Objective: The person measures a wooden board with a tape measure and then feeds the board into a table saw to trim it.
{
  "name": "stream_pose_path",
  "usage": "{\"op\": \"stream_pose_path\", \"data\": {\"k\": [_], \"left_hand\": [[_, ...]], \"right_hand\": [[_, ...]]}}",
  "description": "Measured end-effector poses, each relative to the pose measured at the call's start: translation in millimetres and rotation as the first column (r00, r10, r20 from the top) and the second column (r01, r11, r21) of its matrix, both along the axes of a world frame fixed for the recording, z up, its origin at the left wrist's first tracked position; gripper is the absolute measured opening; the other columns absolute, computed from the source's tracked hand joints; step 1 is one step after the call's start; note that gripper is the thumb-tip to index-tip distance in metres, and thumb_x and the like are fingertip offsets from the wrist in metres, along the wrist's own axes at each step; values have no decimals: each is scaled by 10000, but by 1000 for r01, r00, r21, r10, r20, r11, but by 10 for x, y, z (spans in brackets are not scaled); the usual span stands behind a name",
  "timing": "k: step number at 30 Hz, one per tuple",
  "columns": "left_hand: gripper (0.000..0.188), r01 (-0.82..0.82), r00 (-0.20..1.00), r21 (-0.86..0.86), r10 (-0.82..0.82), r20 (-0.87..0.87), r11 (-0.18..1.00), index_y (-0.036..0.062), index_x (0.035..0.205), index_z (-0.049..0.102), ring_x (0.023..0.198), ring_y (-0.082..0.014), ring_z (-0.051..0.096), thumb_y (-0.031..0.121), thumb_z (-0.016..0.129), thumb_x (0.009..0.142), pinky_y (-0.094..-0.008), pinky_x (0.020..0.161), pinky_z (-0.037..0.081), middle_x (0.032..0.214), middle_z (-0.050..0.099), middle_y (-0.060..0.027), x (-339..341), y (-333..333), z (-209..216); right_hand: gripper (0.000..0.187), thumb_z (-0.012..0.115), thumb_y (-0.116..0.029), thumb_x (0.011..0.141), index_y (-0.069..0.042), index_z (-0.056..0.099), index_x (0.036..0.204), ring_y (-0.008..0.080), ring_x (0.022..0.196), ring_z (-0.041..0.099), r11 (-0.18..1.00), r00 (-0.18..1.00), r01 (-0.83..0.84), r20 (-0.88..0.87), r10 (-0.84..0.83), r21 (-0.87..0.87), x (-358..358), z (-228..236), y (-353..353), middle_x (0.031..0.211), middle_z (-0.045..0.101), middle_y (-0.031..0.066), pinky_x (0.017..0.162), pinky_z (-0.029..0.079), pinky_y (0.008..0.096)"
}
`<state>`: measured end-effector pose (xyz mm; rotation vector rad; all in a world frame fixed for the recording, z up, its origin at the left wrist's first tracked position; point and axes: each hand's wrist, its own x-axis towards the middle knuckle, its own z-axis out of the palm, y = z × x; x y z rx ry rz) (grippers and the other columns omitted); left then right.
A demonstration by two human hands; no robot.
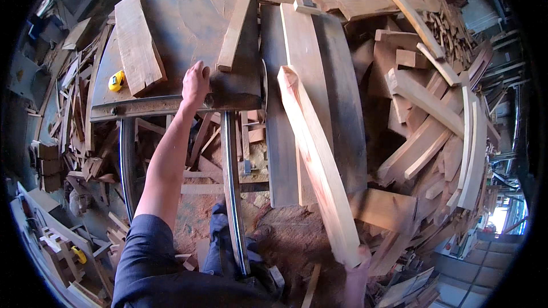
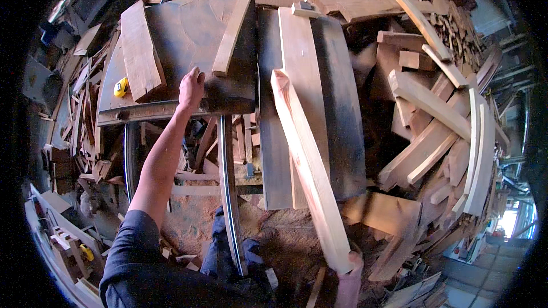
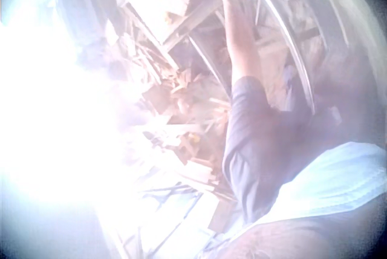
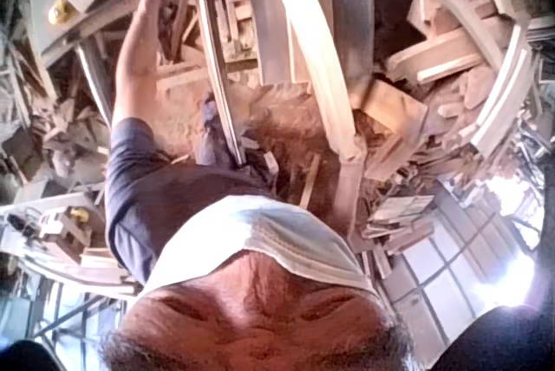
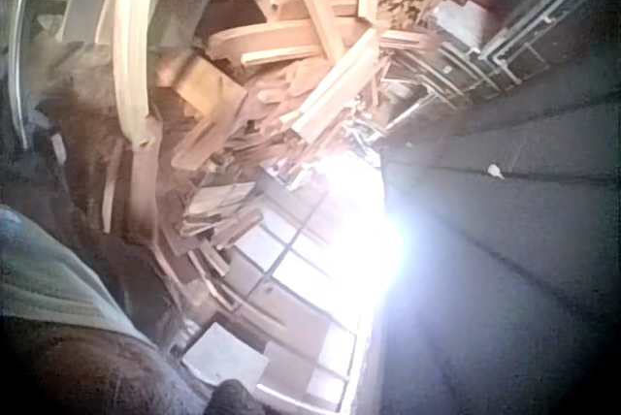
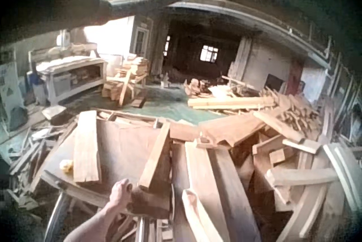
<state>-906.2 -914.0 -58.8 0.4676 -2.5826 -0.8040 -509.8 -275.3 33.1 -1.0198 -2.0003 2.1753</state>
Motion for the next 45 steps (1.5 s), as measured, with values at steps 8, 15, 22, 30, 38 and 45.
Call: {"op": "stream_pose_path", "data": {"k": [8, 15, 22, 30, 38, 45], "left_hand": [[467, 12, 1000, 27, -11, -21, 1000, -35, 1021, 581, 957, -449, 595, 421, 560, 924, -502, 821, 460, 972, 635, -284, -237, -30, -28], [625, 103, 979, -32, -96, 181, 994, -28, 1048, 611, 972, -407, 620, 552, 642, 820, -484, 847, 487, 1020, 634, -272, -527, 225, 176], [411, 21, 969, -158, 19, 246, 987, -2, 977, 675, 879, -406, 673, 383, 593, 856, -479, 810, 534, 908, 684, -250, -591, 245, 83], [354, -5, 977, -260, 61, 205, 966, -11, 830, 680, 790, -406, 669, 327, 573, 846, -497, 770, 523, 811, 674, -249, 112, -152, 451], [402, -171, 908, -234, 246, 340, 957, 29, 1042, 611, 927, -381, 657, 380, 611, 846, -486, 838, 498, 940, 691, -211, 1212, -153, 504], [462, 269, 927, 399, -348, 140, 877, 47, 1183, 565, 1011, -299, 588, 397, 635, 891, -421, 867, 484, 1114, 597, -144, 3049, 1135, 313]], "right_hand": [[693, 574, -509, 769, 30, 539, 1203, 293, 787, 625, 841, 991, 55, 133, 20, -539, 380, 303, -1382, 937, 621, 132, 645, 513, 429], [671, 584, -459, 774, 22, 526, 1238, 301, 861, 616, 912, 910, 236, 405, -86, -336, 921, 550, -1568, 1009, 608, 143, 682, 518, 433], [654, 593, -418, 778, 14, 516, 1263, 306, 925, 605, 925, 886, 255, 451, -107, -281, 1068, 581, -1628, 1079, 591, 153, 719, 520, 437], [640, 603, -371, 784, 5, 504, 1293, 312, 999, 592, 919, 898, 250, 429, -102, -305, 1265, 572, -1607, 1158, 572, 164, 761, 523, 441], [632, 613, -324, 789, -5, 492, 1322, 317, 1073, 579, 917, 898, 252, 427, -102, -310, 1612, 666, -1278, 1237, 553, 176, 802, 525, 444], [607, 646, -322, 832, 18, 504, 1314, 292, 1066, 584, 867, 960, -21, 231, 156, -498, 1727, 350, -906, 1203, 598, 172, 877, 483, 415]]}}
